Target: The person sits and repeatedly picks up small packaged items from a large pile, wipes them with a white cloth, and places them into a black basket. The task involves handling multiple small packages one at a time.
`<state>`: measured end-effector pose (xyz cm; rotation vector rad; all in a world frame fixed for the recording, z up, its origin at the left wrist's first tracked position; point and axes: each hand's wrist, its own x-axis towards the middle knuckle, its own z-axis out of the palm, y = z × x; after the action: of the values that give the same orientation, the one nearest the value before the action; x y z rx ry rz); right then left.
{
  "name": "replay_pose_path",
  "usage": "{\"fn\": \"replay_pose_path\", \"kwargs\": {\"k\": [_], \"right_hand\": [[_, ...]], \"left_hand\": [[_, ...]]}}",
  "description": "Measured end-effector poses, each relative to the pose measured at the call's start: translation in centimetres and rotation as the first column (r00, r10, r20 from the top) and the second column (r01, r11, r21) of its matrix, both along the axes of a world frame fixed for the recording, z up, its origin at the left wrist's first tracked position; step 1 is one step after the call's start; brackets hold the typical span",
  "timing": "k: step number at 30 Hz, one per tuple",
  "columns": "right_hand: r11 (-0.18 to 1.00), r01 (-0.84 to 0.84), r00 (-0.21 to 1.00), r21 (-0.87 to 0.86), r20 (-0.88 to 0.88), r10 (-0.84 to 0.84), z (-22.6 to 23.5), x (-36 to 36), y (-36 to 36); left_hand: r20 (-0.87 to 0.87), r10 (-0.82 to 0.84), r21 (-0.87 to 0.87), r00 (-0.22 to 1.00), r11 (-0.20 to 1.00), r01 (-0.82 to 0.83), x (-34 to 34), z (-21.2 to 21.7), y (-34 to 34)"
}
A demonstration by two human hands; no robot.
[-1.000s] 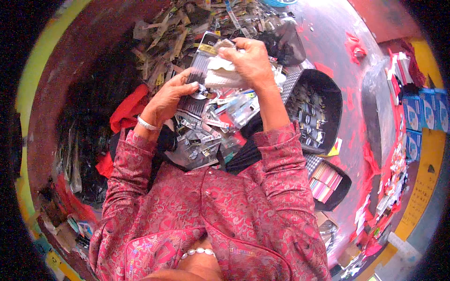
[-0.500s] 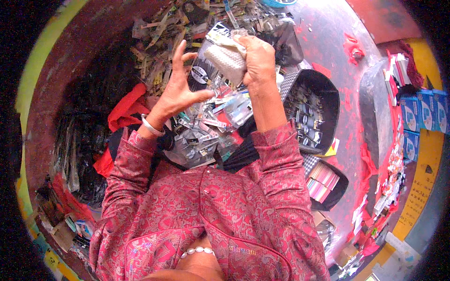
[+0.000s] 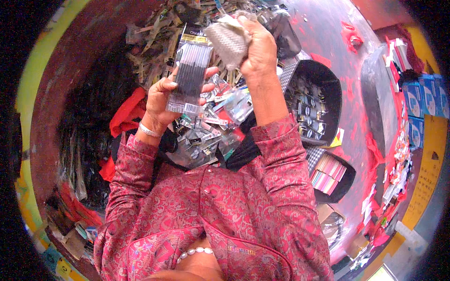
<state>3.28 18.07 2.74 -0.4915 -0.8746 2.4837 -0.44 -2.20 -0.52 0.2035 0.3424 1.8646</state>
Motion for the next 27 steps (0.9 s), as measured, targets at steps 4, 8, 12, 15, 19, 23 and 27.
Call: {"fn": "replay_pose_path", "kwargs": {"k": [4, 8, 12, 15, 19, 23, 27], "right_hand": [[0.484, 0.109, 0.988, 0.868, -0.041, -0.149, 0.9, 0.9, -3.5], [-0.216, 0.112, 0.981, 0.97, -0.074, 0.177, -1.8, 1.2, -8.8], [-0.301, 0.184, 0.983, 0.936, -0.182, 0.036, -1.2, 0.6, -8.1], [-0.319, 0.136, 0.968, 0.938, -0.195, -0.161, -0.9, -0.7, -6.3], [-0.376, 0.077, 0.901, 0.924, -0.225, -0.37, -1.4, -2.1, -3.4], [-0.143, 0.172, 0.841, 0.975, -0.221, -0.494, -0.2, -2.2, -2.0], [-0.022, 0.115, 0.96, 0.993, -0.117, -0.253, -0.8, -1.2, -5.7]], "left_hand": [[0.128, 0.019, -0.069, 0.992, 0.998, -0.01, 0.2, 0.0, 0.1], [0.111, 0.181, -0.181, 0.977, 0.97, -0.159, 0.6, 0.3, 0.5], [0.225, 0.154, -0.08, 0.962, 0.987, -0.139, 0.7, -2.1, -0.9], [0.095, 0.072, -0.171, 0.993, 0.984, -0.055, 1.1, -1.2, -0.6], [0.037, 0.011, -0.148, 0.999, 0.989, -0.005, 1.2, -0.5, -0.2], [0.104, 0.071, -0.063, 0.992, 0.996, -0.065, 0.8, -0.5, -0.3], [0.182, 0.132, -0.086, 0.974, 0.989, -0.117, -0.5, -2.5, -0.4]]}}
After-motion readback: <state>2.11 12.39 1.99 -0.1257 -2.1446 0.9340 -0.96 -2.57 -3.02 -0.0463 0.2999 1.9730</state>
